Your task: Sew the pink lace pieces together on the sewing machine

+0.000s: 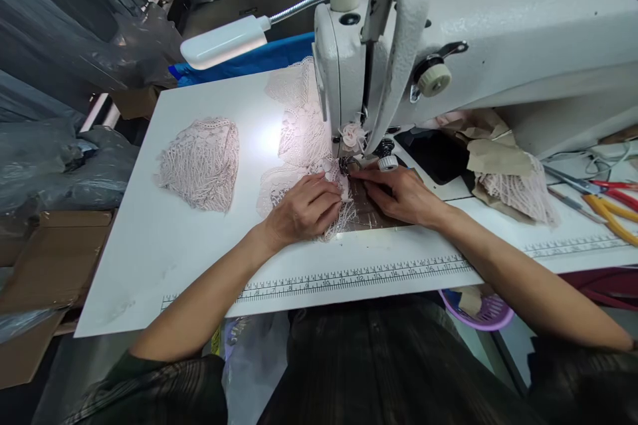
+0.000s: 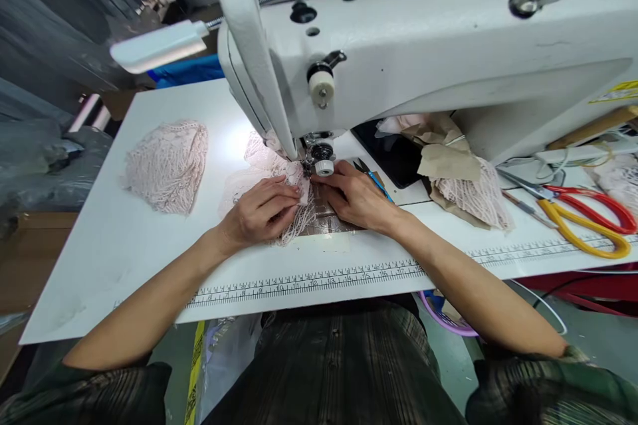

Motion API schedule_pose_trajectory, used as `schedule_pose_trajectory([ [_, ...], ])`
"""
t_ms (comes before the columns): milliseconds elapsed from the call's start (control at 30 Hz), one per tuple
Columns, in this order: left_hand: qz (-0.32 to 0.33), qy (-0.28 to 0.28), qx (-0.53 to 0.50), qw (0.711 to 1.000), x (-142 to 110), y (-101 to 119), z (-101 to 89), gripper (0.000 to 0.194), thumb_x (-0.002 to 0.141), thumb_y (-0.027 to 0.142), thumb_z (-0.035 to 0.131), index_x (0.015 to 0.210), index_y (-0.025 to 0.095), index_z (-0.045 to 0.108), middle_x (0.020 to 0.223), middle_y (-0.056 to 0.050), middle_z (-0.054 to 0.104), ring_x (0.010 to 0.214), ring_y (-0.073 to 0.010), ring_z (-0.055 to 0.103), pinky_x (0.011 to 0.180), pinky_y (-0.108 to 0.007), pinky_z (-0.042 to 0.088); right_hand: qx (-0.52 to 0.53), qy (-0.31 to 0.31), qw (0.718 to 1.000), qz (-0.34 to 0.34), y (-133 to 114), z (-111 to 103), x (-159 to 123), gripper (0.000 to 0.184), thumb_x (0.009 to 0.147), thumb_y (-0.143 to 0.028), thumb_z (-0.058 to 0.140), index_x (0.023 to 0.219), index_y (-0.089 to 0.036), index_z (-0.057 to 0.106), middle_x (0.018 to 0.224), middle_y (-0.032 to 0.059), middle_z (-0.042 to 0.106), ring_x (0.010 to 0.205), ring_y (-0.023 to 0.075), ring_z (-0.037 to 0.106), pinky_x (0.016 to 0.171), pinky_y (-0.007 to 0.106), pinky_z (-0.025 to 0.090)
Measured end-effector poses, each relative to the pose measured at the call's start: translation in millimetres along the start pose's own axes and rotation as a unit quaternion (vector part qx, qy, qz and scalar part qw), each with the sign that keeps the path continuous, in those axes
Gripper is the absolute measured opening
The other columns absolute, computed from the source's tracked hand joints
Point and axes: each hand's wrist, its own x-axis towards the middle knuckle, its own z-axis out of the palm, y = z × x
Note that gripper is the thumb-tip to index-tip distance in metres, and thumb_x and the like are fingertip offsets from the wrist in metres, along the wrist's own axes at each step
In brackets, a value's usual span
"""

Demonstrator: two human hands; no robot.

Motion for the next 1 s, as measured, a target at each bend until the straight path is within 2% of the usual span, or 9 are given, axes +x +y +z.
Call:
schedule_pose_trajectory([
  [133, 0.004, 0.013, -0.017, 1.000, -0.6, -0.4, -0.4, 0.006, 0.090, 0.012, 0.059, 0.094, 0.013, 0.064, 0.092, -0.004, 0.072, 0.087, -0.0134, 0.070, 0.097, -0.040, 0.058, 0.019, 0.026, 0.999, 0.005, -1.5, -0.2, -0.8, 0.038, 0.095, -0.021, 0.044, 0.127, -0.016, 0.065, 0.096, 0.0092, 0.064, 0.078, 0.0167, 0.058, 0.073, 0.029, 0.047],
  [433, 0.026, -0.010, -0.010, 1.000, 1.7, 2.6, 3.9, 0.007, 0.090, 0.012, 0.061, 0.092, 0.013, 0.067, 0.091, -0.005, 0.073, 0.084, -0.0132, 0.070, 0.097, -0.040, 0.058, -0.070, -0.029, 0.997, -0.028, -2.1, 6.4, -3.3, 0.040, 0.093, -0.018, 0.048, 0.130, -0.021, 0.064, 0.106, 0.0136, 0.056, 0.088, 0.0220, 0.057, 0.079, 0.036, 0.050],
  [700, 0.016, -0.059, 0.001, 0.998, 1.5, 4.9, 0.9, 0.011, 0.093, 0.015, 0.057, 0.095, 0.016, 0.067, 0.094, -0.004, 0.071, 0.088, -0.0141, 0.069, 0.101, -0.044, 0.056, -0.071, -0.012, 0.997, -0.036, -1.8, 8.6, -4.4, 0.041, 0.092, -0.017, 0.045, 0.128, -0.021, 0.065, 0.110, 0.0133, 0.056, 0.092, 0.0217, 0.056, 0.083, 0.036, 0.050],
  [900, 0.040, -0.068, 0.028, 0.996, 2.1, 5.2, 0.6, 0.012, 0.094, 0.014, 0.055, 0.095, 0.016, 0.067, 0.094, -0.004, 0.070, 0.089, -0.0152, 0.069, 0.098, -0.041, 0.058, -0.073, -0.022, 0.994, -0.080, 2.0, 6.4, -5.0, 0.040, 0.091, -0.016, 0.048, 0.123, -0.028, 0.069, 0.109, 0.0113, 0.054, 0.097, 0.0219, 0.055, 0.083, 0.036, 0.050],
  [1000, 0.033, -0.080, 0.026, 0.996, 3.5, 8.1, 0.3, 0.016, 0.096, 0.014, 0.051, 0.094, 0.017, 0.067, 0.092, -0.004, 0.070, 0.087, -0.0148, 0.069, 0.094, -0.039, 0.060, -0.078, -0.015, 0.992, -0.097, 3.5, 5.4, -4.4, 0.039, 0.091, -0.017, 0.050, 0.122, -0.029, 0.069, 0.107, 0.0105, 0.053, 0.095, 0.0213, 0.054, 0.081, 0.036, 0.051],
])
